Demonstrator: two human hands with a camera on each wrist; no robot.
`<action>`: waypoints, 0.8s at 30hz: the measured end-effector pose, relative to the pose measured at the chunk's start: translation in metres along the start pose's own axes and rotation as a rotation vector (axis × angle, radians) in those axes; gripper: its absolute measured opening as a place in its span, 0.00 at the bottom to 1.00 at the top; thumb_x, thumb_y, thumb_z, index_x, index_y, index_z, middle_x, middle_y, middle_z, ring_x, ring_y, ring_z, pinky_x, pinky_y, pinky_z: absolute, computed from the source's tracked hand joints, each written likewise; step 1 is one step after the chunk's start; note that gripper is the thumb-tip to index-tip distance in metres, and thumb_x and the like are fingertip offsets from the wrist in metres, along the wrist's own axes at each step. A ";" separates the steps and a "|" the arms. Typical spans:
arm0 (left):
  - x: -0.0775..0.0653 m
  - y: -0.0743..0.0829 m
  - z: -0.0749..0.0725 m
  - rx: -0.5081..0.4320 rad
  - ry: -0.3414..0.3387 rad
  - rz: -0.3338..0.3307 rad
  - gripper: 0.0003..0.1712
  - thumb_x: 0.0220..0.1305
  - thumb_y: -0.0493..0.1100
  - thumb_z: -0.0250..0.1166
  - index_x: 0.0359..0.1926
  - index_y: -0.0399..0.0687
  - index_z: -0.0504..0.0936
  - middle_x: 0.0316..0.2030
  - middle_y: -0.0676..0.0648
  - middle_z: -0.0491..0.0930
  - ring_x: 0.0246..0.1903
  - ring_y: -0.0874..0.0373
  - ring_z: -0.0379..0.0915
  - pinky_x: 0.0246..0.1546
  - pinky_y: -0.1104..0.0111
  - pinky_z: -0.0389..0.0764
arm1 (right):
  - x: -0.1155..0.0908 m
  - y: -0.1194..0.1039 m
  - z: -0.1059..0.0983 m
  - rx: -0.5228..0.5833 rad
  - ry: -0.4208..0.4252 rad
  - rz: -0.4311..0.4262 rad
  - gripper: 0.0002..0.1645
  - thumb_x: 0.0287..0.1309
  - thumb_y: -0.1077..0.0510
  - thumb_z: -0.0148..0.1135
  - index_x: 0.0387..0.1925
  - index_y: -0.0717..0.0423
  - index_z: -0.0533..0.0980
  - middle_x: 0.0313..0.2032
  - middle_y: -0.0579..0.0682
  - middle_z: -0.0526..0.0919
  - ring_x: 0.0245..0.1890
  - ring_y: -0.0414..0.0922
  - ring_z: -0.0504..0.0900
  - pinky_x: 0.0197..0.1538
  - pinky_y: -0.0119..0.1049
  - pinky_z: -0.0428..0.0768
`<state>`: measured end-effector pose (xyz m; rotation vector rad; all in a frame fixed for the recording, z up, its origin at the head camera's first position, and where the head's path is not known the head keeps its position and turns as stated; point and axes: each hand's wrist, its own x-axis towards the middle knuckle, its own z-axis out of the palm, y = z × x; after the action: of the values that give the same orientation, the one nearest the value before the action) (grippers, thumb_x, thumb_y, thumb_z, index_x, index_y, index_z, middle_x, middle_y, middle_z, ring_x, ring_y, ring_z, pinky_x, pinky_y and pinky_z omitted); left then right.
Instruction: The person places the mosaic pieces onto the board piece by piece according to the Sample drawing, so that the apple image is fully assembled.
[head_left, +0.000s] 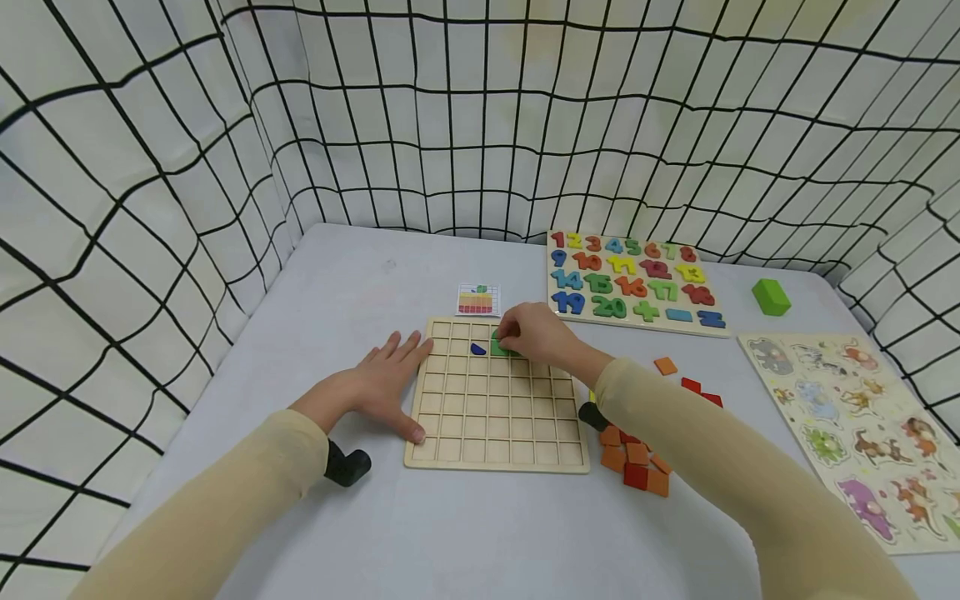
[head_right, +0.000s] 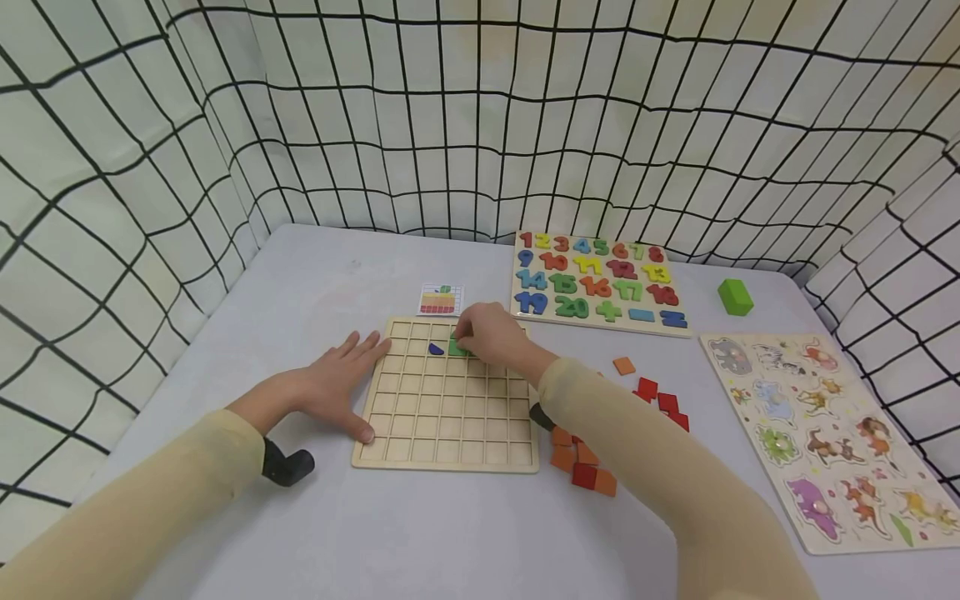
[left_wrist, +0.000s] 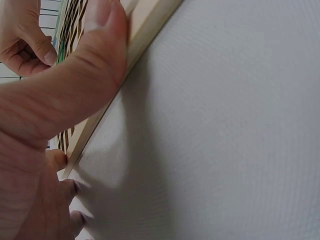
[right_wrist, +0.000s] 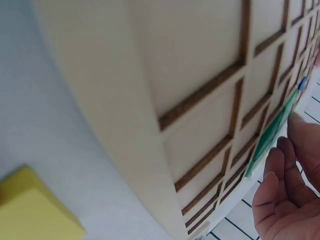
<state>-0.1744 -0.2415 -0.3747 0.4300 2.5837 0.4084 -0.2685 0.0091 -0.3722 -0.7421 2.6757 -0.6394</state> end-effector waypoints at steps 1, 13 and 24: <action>0.000 0.000 0.000 0.000 0.000 0.001 0.80 0.45 0.67 0.80 0.81 0.37 0.38 0.81 0.32 0.34 0.80 0.29 0.25 0.77 0.35 0.39 | -0.001 0.000 -0.001 0.006 0.000 0.001 0.04 0.65 0.59 0.69 0.38 0.56 0.85 0.37 0.50 0.88 0.36 0.42 0.81 0.44 0.35 0.82; 0.002 0.003 0.001 -0.003 -0.001 0.006 0.80 0.45 0.67 0.80 0.82 0.38 0.38 0.81 0.32 0.34 0.80 0.29 0.24 0.77 0.35 0.39 | -0.009 0.011 -0.005 0.017 0.008 0.002 0.05 0.64 0.58 0.71 0.32 0.54 0.83 0.32 0.48 0.86 0.32 0.42 0.78 0.38 0.33 0.77; 0.003 -0.008 0.004 0.037 0.039 0.048 0.80 0.45 0.70 0.79 0.81 0.35 0.42 0.81 0.30 0.37 0.79 0.27 0.29 0.76 0.33 0.44 | -0.045 0.063 -0.037 0.080 0.083 0.080 0.06 0.66 0.57 0.68 0.39 0.57 0.83 0.37 0.52 0.85 0.36 0.46 0.79 0.40 0.33 0.78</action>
<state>-0.1761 -0.2465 -0.3821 0.5026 2.6269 0.3904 -0.2713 0.0948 -0.3643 -0.5962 2.7209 -0.7675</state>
